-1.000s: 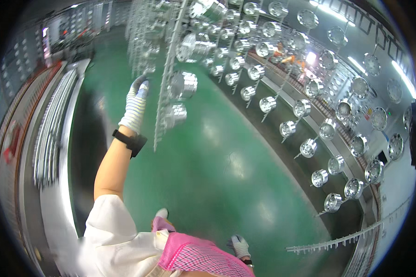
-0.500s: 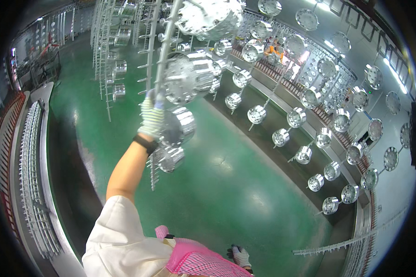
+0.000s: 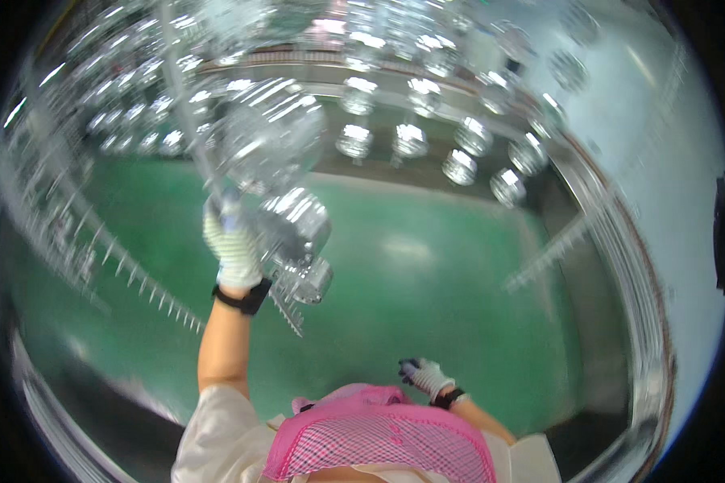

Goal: Hanging plastic parts onto a moving conveyor rack in a manufacturing facility.

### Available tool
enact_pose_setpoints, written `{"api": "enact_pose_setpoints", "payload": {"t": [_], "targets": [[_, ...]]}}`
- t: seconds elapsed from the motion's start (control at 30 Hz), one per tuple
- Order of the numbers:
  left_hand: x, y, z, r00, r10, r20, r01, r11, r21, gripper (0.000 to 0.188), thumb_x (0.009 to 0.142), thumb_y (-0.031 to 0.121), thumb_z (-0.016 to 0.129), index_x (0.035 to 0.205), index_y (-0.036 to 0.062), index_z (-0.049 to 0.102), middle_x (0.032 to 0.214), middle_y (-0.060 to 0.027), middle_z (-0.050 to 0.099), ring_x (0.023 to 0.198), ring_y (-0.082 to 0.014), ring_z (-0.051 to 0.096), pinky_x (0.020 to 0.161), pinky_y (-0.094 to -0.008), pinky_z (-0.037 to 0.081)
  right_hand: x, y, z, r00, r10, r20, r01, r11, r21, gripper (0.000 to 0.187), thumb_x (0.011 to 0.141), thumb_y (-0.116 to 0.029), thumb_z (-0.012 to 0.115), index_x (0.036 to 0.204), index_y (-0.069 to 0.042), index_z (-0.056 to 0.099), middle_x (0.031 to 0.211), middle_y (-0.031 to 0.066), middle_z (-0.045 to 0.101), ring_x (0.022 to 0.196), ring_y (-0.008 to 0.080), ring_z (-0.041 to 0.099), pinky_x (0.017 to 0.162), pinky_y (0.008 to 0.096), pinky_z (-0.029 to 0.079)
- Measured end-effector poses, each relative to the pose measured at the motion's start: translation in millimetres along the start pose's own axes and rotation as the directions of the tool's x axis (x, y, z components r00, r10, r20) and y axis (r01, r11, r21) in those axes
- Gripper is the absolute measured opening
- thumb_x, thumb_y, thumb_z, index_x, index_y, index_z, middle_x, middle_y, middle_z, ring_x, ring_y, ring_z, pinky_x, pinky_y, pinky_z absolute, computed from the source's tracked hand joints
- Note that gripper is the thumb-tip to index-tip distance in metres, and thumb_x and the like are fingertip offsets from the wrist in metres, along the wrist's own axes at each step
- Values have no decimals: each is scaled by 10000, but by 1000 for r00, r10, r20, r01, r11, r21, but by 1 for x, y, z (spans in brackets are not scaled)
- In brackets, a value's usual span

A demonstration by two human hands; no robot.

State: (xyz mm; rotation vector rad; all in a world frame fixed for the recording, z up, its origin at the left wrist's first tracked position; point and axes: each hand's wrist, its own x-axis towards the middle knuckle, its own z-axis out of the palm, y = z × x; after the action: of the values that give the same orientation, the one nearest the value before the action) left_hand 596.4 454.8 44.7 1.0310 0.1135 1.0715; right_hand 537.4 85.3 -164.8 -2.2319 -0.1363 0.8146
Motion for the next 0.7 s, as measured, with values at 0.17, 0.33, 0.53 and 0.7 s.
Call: {"api": "enact_pose_setpoints", "payload": {"t": [0.17, 0.33, 0.53, 0.7], "targets": [[-121, -44, 61, 997, 23, 70, -31, 992, 118, 399, 829, 420, 501, 847, 22, 520, 561, 25, 388, 510, -69, 373, 502, -242, 371, -41, 106, -28, 963, 194, -188, -155, 967, 203, 369, 849, -332, 461, 1031, -31, 572, 847, 70, 641, 674, 144, 607, 600, 265, 479], [-243, -53, 143, 972, -64, 224, 81, 995, -64, 321, 822, 366, 509, 755, 54, 477, 475, 37, 292, 430, -60, 290, 499, -242, 349, -103, 204, -66, 889, 389, -241, -251, 855, 453, 389, 840, -333, 468, 1073, -31, 548, 876, 68, 637, 690, 143, 606, 617, 268, 476], [-395, -42, 283, 926, -184, 330, 249, 954, -167, 401, 857, 425, 472, 786, 30, 475, 438, 47, 181, 401, -49, 202, 483, -220, 324, -197, 316, -118, 802, 487, -345, -269, 811, 520, 404, 832, -331, 462, 1083, -27, 548, 872, 85, 635, 702, 169, 605, 669, 296, 482], [-504, -72, 407, 921, -82, 380, 169, 965, -202, 380, 860, 407, 467, 773, 37, 471, 444, 42, 166, 397, -59, 170, 419, -220, 279, -266, 406, -193, 664, 631, -402, -283, 709, 645, 405, 831, -326, 457, 1065, -12, 558, 835, 101, 634, 694, 179, 607, 679, 293, 483]]}}
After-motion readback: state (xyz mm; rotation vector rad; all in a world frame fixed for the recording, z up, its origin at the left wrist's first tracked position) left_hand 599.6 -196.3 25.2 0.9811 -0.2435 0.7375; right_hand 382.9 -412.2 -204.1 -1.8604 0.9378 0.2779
